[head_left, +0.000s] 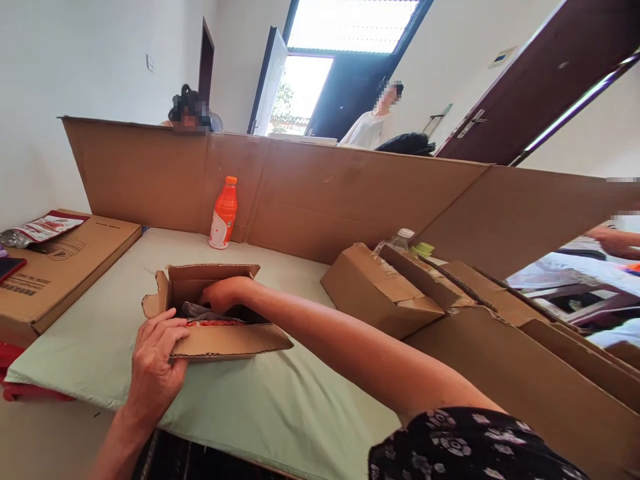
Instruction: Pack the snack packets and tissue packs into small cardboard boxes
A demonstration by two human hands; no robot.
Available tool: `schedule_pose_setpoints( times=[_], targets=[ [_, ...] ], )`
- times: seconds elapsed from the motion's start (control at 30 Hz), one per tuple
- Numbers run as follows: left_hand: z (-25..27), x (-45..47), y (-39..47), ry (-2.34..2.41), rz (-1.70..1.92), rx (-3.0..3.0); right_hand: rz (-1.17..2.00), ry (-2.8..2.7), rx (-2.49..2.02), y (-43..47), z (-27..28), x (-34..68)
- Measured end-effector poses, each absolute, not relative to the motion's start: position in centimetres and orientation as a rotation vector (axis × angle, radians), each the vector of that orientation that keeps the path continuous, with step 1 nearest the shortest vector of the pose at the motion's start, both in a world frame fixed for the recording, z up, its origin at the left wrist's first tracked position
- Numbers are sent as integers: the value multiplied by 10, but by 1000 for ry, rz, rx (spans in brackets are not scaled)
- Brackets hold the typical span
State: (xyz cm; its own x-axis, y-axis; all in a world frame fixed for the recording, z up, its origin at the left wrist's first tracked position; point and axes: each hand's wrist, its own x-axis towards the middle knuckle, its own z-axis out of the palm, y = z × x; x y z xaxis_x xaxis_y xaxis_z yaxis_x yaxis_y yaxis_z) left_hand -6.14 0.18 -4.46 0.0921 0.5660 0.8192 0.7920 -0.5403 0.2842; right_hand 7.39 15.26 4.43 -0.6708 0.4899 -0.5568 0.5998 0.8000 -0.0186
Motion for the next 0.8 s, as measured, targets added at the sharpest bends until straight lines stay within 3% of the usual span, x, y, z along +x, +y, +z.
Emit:
schedule_pose_setpoints(
  times=[0.27, 0.5, 0.63, 0.8],
  targets=[
    [-41, -64, -11, -1342, -1430, -2085, -268, 2639, 886, 138, 60, 100],
    [-41, -70, -20, -1467, -1687, -1848, -523, 3585, 1592, 101, 47, 198],
    [-37, -67, -10, -1558, -1527, -2092, -945, 3444, 1863, 95, 17, 223],
    [-33, -65, -5, -1647, -1447, -2236, -1478, 3236, 1595, 96, -2, 220]
  ],
)
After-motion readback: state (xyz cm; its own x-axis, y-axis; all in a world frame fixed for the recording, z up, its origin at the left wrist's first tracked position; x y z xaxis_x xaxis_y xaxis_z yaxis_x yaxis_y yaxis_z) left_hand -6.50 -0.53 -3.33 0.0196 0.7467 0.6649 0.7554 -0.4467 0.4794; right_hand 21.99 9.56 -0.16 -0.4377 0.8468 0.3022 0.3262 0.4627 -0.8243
